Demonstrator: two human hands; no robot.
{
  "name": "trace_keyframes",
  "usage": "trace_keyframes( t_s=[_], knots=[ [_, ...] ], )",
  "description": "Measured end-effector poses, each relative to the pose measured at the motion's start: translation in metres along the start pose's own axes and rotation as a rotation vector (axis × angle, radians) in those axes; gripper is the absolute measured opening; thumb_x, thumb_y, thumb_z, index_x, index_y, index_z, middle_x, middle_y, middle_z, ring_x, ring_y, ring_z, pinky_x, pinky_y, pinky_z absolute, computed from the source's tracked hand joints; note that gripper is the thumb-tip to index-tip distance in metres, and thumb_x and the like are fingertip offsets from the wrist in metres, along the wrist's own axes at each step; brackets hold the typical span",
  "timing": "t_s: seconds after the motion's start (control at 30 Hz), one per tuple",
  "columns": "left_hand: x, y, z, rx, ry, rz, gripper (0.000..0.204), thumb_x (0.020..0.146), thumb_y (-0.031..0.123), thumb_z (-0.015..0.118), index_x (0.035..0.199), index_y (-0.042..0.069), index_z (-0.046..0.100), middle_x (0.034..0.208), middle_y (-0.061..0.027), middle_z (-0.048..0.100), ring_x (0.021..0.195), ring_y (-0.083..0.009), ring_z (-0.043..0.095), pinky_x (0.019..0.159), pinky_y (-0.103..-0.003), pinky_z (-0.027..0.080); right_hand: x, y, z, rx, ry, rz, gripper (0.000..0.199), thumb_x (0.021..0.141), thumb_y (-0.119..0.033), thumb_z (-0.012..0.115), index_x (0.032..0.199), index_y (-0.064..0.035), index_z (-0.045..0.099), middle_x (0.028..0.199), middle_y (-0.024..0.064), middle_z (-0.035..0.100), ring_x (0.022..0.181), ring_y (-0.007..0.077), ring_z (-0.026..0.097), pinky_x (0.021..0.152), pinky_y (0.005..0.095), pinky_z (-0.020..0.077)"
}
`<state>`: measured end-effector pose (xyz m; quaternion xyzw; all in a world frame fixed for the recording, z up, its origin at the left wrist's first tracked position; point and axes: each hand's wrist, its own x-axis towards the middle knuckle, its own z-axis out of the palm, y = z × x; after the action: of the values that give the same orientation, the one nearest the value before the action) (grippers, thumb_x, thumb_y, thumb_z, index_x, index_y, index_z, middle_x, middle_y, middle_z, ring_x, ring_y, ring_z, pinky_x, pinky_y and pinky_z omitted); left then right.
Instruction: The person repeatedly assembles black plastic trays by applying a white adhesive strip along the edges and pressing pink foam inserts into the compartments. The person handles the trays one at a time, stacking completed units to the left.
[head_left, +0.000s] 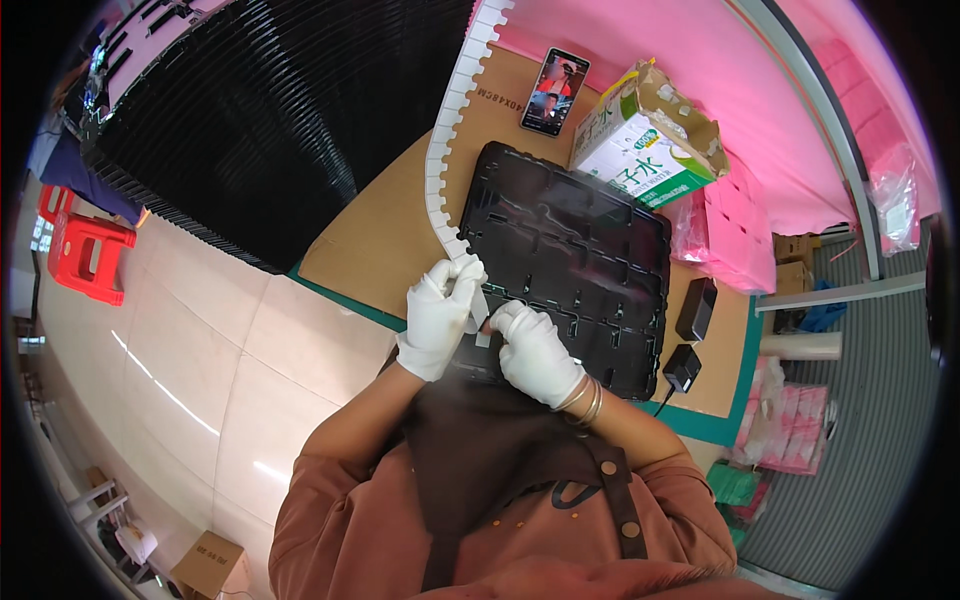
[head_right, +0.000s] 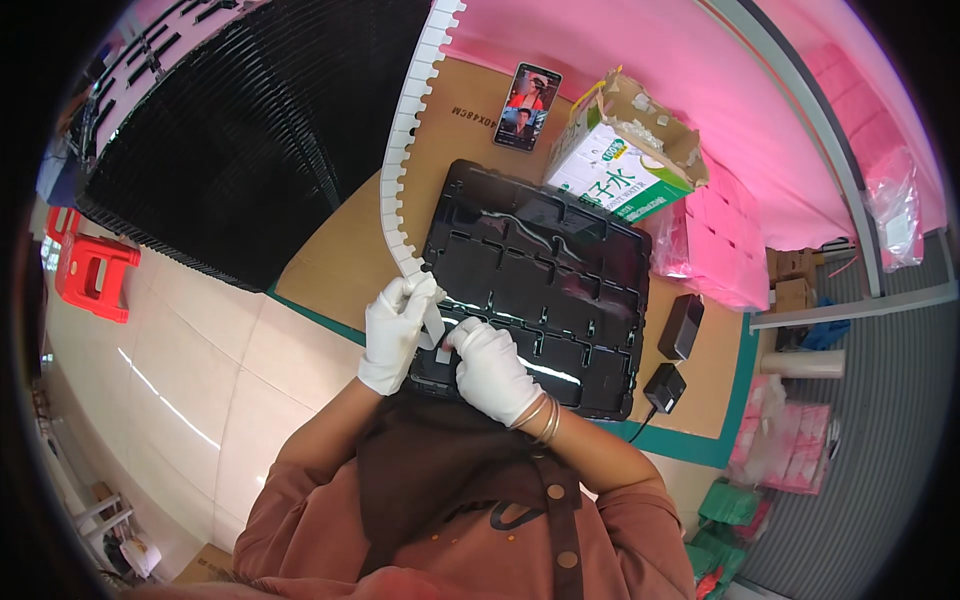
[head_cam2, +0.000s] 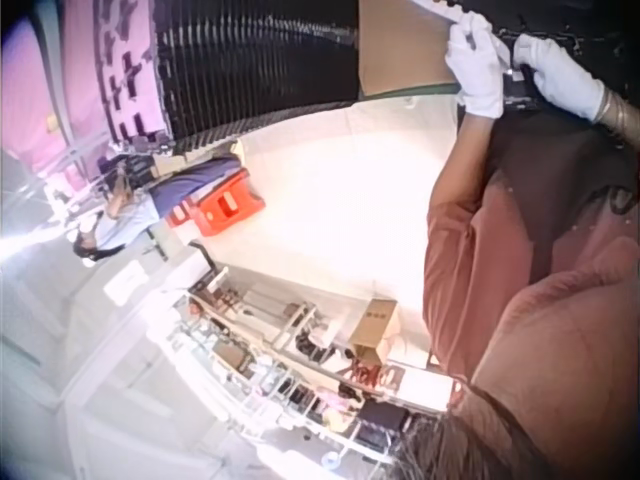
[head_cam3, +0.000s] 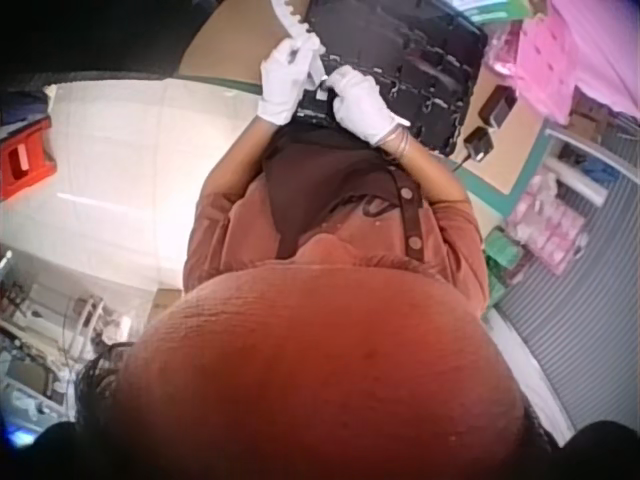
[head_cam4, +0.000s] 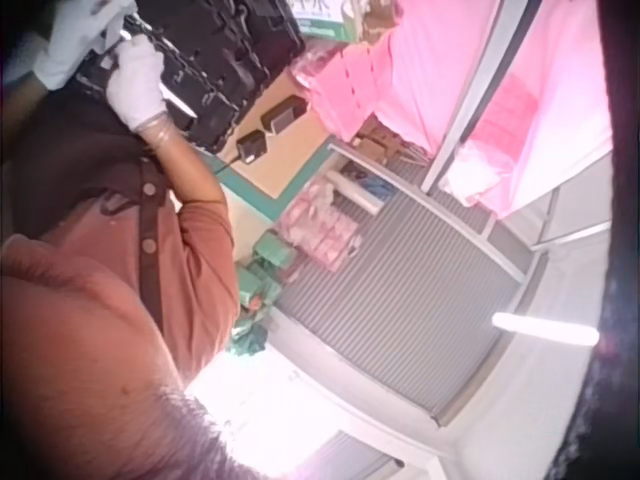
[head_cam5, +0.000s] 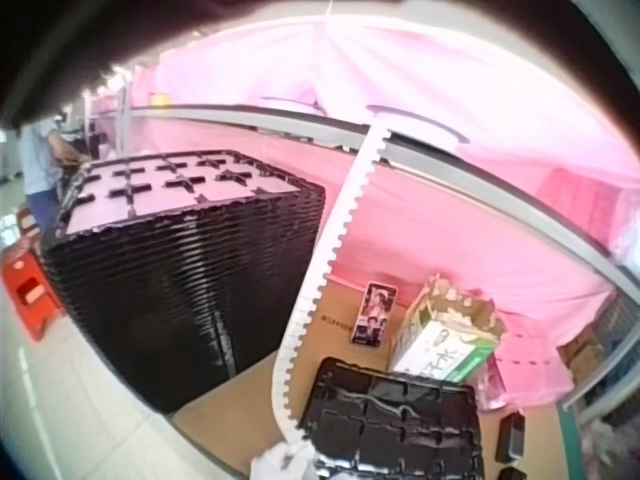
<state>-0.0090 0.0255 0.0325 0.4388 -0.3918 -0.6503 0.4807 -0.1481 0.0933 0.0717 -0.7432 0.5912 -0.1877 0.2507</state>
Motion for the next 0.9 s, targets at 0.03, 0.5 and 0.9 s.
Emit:
trace_keyframes(
  t_s=[0.03, 0.5, 0.9],
  knots=[
    [0.000, 0.000, 0.000, 0.005, -0.001, 0.009, 0.018, 0.092, 0.015, 0.063, 0.096, -0.003, 0.065, 0.087, -0.0066, 0.069, 0.078, -0.0082, 0.063, 0.069, -0.024, 0.049, 0.000, 0.002, 0.000, -0.013, -0.043, -0.039, 0.026, 0.067, 0.009, 0.050, 0.088, -0.0028, 0.060, 0.088, 0.0158, 0.059, 0.078, 0.0349, 0.059, 0.071, 0.0440, 0.0493],
    [0.002, -0.005, -0.001, -0.019, 0.004, 0.012, 0.018, 0.092, 0.014, 0.064, 0.099, -0.003, 0.066, 0.084, -0.0053, 0.069, 0.076, -0.0071, 0.062, 0.067, -0.024, 0.050, 0.009, -0.004, 0.009, -0.015, 0.072, 0.148, 0.010, 0.075, -0.007, 0.072, 0.077, -0.0054, 0.062, 0.084, 0.0125, 0.060, 0.074, 0.0358, 0.061, 0.067, 0.0443, 0.0477],
    [0.000, -0.002, 0.000, 0.006, -0.001, 0.011, 0.016, 0.092, 0.013, 0.064, 0.097, -0.002, 0.066, 0.085, -0.0070, 0.070, 0.076, -0.0075, 0.063, 0.067, -0.024, 0.050, -0.002, 0.004, 0.002, 0.051, -0.008, -0.049, 0.014, 0.067, 0.004, 0.068, 0.071, -0.0061, 0.059, 0.072, 0.0099, 0.060, 0.068, 0.0309, 0.060, 0.062, 0.0397, 0.0474]
  ],
)
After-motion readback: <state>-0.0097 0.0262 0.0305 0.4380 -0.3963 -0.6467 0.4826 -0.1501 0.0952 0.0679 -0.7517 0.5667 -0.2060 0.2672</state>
